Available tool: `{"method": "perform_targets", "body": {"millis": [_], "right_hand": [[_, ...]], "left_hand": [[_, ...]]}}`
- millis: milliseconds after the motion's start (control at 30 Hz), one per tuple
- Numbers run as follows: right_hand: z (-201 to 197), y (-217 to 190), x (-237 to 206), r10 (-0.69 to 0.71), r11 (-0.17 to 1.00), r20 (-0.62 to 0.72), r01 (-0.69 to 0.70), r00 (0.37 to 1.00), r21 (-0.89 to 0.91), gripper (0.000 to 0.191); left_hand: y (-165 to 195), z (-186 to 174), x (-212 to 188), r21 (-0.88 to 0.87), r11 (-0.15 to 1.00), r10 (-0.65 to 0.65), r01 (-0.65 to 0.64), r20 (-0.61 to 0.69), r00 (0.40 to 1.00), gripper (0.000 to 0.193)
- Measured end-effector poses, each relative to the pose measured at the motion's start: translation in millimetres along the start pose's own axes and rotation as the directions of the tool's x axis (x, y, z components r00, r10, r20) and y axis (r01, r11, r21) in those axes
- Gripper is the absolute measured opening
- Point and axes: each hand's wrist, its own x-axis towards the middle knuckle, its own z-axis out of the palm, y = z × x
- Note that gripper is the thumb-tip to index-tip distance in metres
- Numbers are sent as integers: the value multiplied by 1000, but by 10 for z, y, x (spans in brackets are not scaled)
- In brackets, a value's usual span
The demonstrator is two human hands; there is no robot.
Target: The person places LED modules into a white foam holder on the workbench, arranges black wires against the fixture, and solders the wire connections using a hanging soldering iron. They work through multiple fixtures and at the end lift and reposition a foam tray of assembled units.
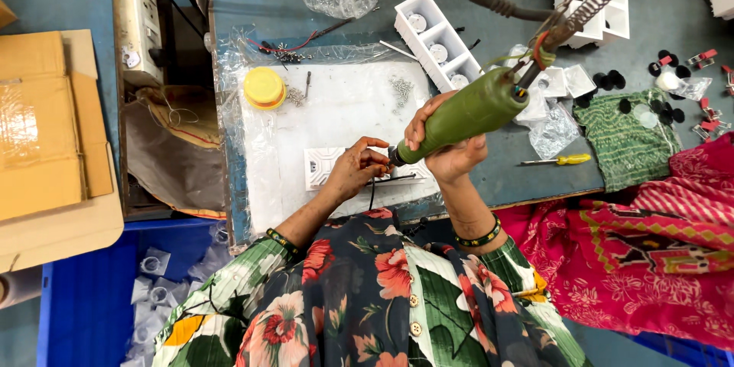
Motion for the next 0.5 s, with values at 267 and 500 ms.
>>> {"method": "perform_targets", "body": {"millis": [267,500], "right_hand": [[-13,77,65,8,1000,7,-8,1000,-3,81],[-37,108,78,1,1000,-1,-1,1000,-11,82]], "left_hand": [[210,-30,-17,195,981,13,-4,-42,999,47],[243,-33,25,231,973,13,-3,-44,999,43]]}}
